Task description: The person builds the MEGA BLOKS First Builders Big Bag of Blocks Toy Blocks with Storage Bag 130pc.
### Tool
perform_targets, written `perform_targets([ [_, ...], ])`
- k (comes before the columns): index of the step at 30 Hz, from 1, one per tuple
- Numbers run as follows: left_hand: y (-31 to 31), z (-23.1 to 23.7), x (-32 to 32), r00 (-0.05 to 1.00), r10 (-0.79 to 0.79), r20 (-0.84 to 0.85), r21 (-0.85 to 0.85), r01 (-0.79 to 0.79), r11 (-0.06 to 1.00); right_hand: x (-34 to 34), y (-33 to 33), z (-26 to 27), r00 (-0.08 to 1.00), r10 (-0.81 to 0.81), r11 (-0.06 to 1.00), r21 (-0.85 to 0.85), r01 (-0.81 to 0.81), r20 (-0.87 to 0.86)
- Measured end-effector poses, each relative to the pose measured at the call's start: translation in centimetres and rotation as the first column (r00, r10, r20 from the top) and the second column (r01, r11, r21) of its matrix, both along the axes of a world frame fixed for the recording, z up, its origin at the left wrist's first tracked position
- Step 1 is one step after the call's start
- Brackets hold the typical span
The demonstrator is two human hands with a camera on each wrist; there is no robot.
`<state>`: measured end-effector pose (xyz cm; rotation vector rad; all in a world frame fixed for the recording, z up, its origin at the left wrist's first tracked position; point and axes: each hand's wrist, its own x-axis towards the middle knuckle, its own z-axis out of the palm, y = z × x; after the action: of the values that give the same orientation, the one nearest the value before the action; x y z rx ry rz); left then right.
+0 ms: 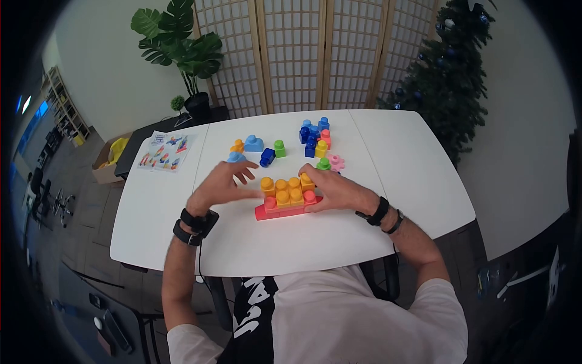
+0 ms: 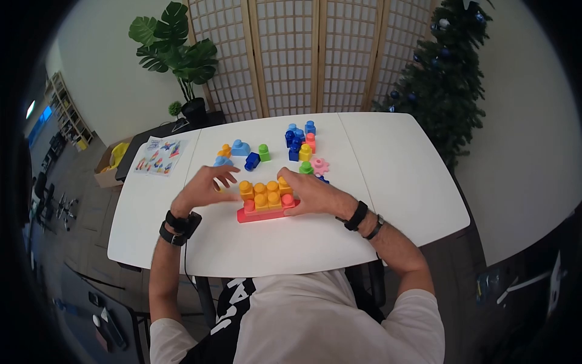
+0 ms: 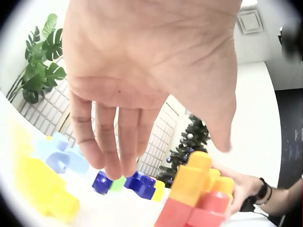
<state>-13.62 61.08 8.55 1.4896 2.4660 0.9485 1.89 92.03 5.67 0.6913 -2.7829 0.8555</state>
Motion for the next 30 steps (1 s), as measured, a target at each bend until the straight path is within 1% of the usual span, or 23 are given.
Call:
perform_targets([
  [1,0.0,0.8,-1.1,0.994,0.101,0.053,0.049,-0.103,0.993,0.1,0.0,0.1,1.000,-0.001,1.000,-0.001,0.001,0.002],
  [3,0.3,1.7,-3.6,0.963,0.267,0.038,0.121,-0.270,0.955,0.2,-0.2,0.7,0.999,-0.001,1.000,-0.001,0.001,0.044],
  [4,0.1,1.2,-5.9,0.961,0.273,0.039,0.122,-0.275,0.954,0.2,-0.4,1.0,0.999,0.005,1.000,0.000,-0.005,0.045],
  [5,-0.1,-0.2,-8.8,0.925,0.362,-0.113,0.099,-0.352,0.931,0.2,-0.5,1.4,0.990,-0.031,0.999,0.024,0.028,0.138],
  [6,0.0,-1.5,-10.8,0.860,0.435,-0.266,0.090,-0.427,0.900,0.1,-0.5,1.7,0.971,-0.071,0.997,0.053,0.061,0.226],
  [7,0.3,-1.9,-11.7,0.859,0.435,-0.268,0.096,-0.426,0.900,0.0,-0.4,1.8,0.972,-0.073,0.996,0.057,0.062,0.221],
  [9,1.2,-2.6,-12.9,0.799,0.546,-0.252,-0.039,-0.572,0.819,0.1,-0.4,1.5,0.974,-0.053,0.999,0.020,0.050,0.220],
  [10,1.4,-3.3,-13.7,0.800,0.543,-0.253,-0.037,-0.569,0.821,0.0,-0.3,1.3,0.974,-0.056,0.998,0.020,0.053,0.218],
  [12,1.9,-4.5,-14.7,0.773,0.594,-0.222,-0.125,-0.627,0.769,-0.1,0.0,1.0,0.986,-0.016,1.000,0.001,0.016,0.167],
  [13,2.1,-4.2,-14.6,0.774,0.593,-0.222,-0.125,-0.626,0.770,0.0,0.0,1.1,0.986,-0.017,1.000,0.001,0.017,0.168],
  [15,2.4,-3.6,-14.4,0.750,0.662,-0.012,-0.230,-0.646,0.728,0.1,-0.2,1.4,0.979,-0.031,1.000,0.011,0.030,0.199],
  [16,2.2,-3.8,-14.5,0.750,0.661,-0.012,-0.233,-0.645,0.728,0.2,-0.2,1.5,0.979,-0.031,1.000,0.009,0.030,0.201],
  [18,1.6,-3.7,-14.9,0.735,0.659,-0.160,-0.133,-0.677,0.724,0.2,-0.2,1.7,0.978,-0.026,1.000,0.000,0.026,0.206],
  [19,1.3,-3.4,-15.0,0.738,0.654,-0.164,-0.135,-0.674,0.727,0.2,-0.1,1.7,0.978,-0.030,1.000,-0.004,0.031,0.205],
  [21,0.2,-1.6,-14.3,0.770,0.589,-0.245,0.023,-0.603,0.798,0.3,0.0,1.5,0.985,-0.006,1.000,-0.017,0.009,0.172],
  [22,0.2,0.6,-12.6,0.819,0.539,-0.198,0.025,-0.545,0.838,0.2,0.0,1.4,0.985,-0.009,1.000,-0.025,0.014,0.173],
  [23,0.2,2.2,-11.3,0.821,0.534,-0.201,0.016,-0.542,0.840,0.1,0.0,1.4,0.982,-0.018,1.000,-0.012,0.021,0.186],
  [24,0.2,3.5,-10.2,0.909,0.411,-0.070,0.031,-0.409,0.912,0.0,-0.1,1.3,0.979,-0.025,1.000,0.003,0.025,0.201],
  [25,0.3,4.7,-9.0,0.961,0.270,0.058,0.068,-0.273,0.960,0.0,-0.1,1.2,0.978,-0.023,1.000,-0.004,0.024,0.205],
  [26,0.6,5.9,-7.2,0.960,0.273,0.060,0.063,-0.276,0.959,0.1,-0.1,1.3,0.975,-0.038,0.999,-0.005,0.040,0.218],
  [28,1.9,7.5,-3.4,0.999,-0.015,0.036,0.079,0.012,0.997,0.0,-0.3,1.2,0.973,-0.047,0.999,-0.002,0.049,0.228],
  [29,2.4,7.9,-2.2,0.998,-0.067,-0.014,0.030,0.067,0.997,0.0,-0.2,1.0,0.974,-0.057,0.998,0.003,0.058,0.218],
  [30,3.0,7.7,-1.3,0.993,-0.113,-0.045,0.031,0.115,0.993,-0.1,-0.2,0.8,0.976,-0.068,0.998,0.008,0.068,0.208],
])
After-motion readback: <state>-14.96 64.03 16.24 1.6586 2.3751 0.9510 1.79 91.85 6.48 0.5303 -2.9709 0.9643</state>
